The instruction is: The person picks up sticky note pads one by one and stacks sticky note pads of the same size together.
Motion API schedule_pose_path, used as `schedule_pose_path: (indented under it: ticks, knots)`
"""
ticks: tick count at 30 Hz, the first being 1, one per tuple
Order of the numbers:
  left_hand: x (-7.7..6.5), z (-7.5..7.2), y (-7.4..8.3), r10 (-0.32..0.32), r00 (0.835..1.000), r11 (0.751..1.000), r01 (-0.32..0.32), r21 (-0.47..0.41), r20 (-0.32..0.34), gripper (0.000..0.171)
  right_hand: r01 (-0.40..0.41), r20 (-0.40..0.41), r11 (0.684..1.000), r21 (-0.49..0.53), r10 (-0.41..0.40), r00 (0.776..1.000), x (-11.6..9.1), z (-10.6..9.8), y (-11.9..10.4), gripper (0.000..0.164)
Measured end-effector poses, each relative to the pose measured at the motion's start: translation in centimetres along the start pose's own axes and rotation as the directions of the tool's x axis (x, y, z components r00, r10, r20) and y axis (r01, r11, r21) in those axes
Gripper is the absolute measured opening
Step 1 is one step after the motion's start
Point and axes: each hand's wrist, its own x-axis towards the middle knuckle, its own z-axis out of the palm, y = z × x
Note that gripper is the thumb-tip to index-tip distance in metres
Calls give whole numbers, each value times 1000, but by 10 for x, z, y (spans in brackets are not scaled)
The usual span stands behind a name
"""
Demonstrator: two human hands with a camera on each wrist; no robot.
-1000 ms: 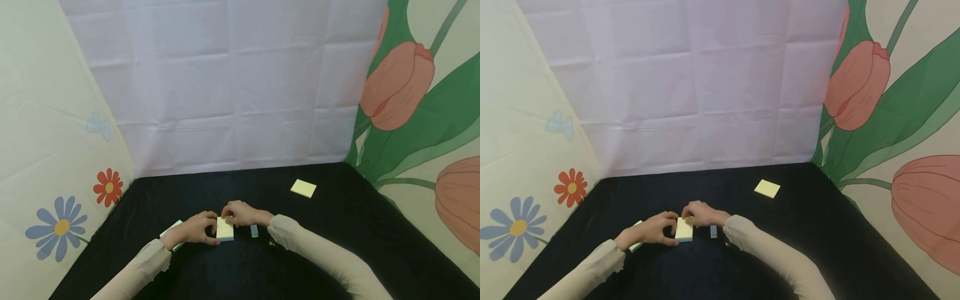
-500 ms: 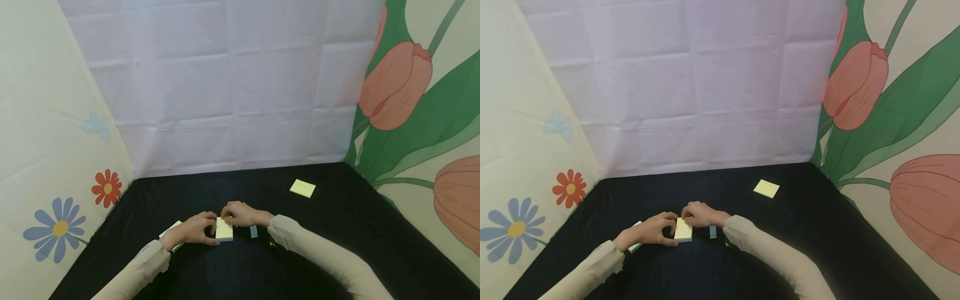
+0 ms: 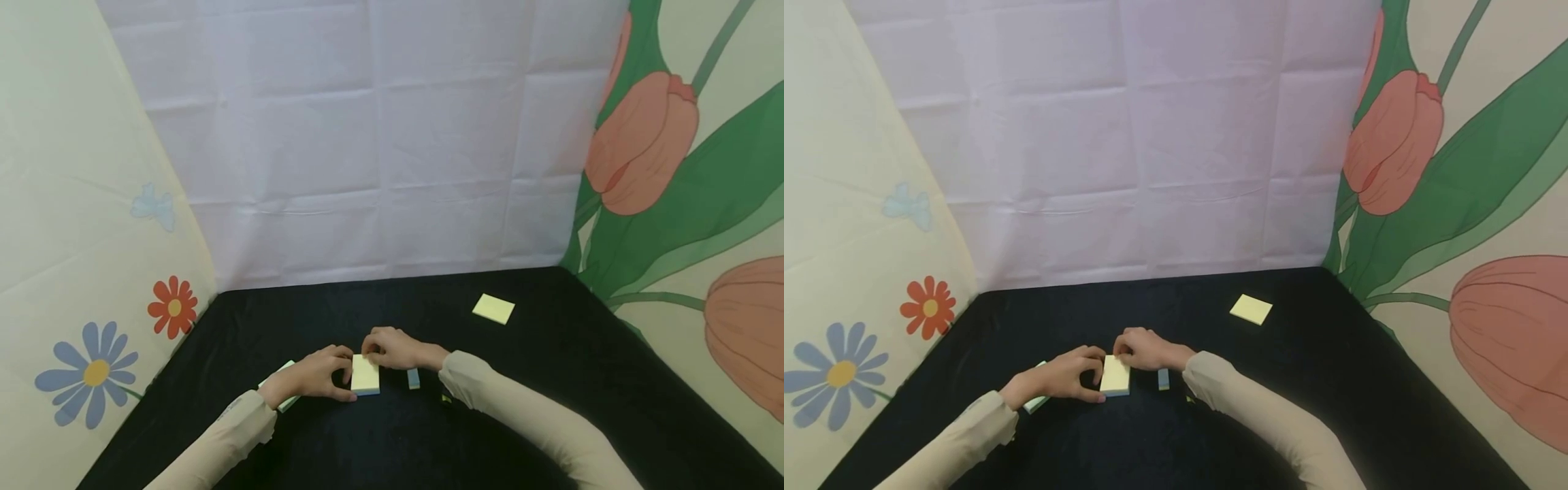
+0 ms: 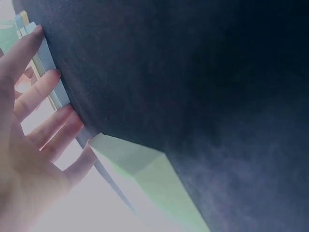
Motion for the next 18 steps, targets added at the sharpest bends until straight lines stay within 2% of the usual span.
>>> schedule_pose_path:
  ticks: [18]
  knots:
    - [0, -2, -3, -9, 1000, 1000, 9, -12, 21, 32, 47, -99, 997, -64, -53, 994, -10, -7, 10, 14]
